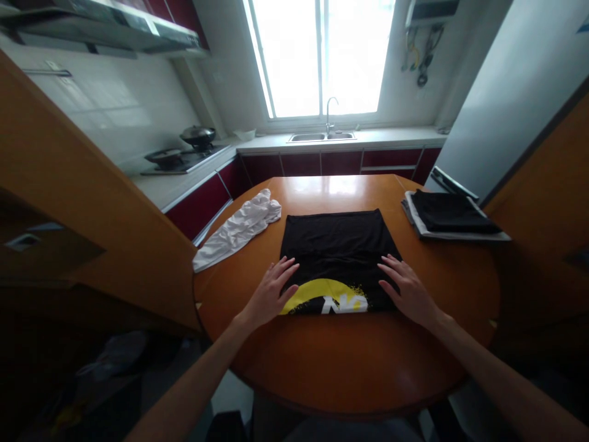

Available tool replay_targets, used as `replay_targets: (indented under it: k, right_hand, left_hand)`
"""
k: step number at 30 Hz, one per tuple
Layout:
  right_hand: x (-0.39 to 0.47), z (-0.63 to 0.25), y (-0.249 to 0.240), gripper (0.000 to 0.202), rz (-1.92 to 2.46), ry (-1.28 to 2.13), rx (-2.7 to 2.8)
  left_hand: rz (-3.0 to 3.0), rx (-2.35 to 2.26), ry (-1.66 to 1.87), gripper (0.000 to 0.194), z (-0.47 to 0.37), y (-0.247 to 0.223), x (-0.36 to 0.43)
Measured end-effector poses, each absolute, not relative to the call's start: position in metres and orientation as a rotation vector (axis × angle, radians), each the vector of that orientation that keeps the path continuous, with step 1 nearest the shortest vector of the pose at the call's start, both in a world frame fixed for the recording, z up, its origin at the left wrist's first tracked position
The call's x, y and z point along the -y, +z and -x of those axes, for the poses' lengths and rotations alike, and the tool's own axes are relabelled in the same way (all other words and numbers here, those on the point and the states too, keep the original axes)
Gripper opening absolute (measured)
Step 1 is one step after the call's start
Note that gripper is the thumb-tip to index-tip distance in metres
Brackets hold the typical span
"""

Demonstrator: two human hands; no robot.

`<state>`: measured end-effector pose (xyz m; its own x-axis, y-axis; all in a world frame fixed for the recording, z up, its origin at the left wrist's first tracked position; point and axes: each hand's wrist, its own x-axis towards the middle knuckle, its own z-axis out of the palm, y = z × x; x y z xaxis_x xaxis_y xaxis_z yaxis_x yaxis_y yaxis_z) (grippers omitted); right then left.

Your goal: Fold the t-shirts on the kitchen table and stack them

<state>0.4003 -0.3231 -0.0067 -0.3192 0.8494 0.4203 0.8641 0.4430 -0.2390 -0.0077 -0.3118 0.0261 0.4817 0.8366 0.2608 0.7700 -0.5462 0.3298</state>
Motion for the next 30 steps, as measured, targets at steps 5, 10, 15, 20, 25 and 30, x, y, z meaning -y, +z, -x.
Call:
replay_targets:
  k: [5, 10, 15, 20, 25, 30]
  right_hand:
    - [0.356, -0.436, 0.003, 0.028, 1.247, -0.013, 2.370]
    - [0.369, -0.455, -0.001, 0.028, 1.207, -0.094, 2.465]
    - [0.364, -0.456, 0.002, 0.023, 1.169, -0.160, 2.460]
    - [0.371, -0.450, 0.016, 0.018, 1.102, -0.100, 2.385]
    - [0.405, -0.447, 0.053, 0.016, 1.058, 0.288, 2.327]
    - [0.418, -0.444, 0.086, 0.011, 1.159, 0.651, 2.071]
  left_hand:
    - [-2.663, -1.149, 0.477, 0.033, 0.039, 0.045, 0.347]
    - [-2.767, -1.046, 0.388, 0.033, 0.045, 0.043, 0.353]
    - [-2.827, -1.103, 0.365, 0.032, 0.037, 0.036, 0.346]
    - [-2.794, -1.096, 0.452, 0.027, 0.040, 0.035, 0.350]
    - [-2.595, -0.989, 0.321, 0.037, 0.047, 0.076, 0.385]
    - [-2.327, -1.034, 0.423, 0.024, 0.052, 0.124, 0.405]
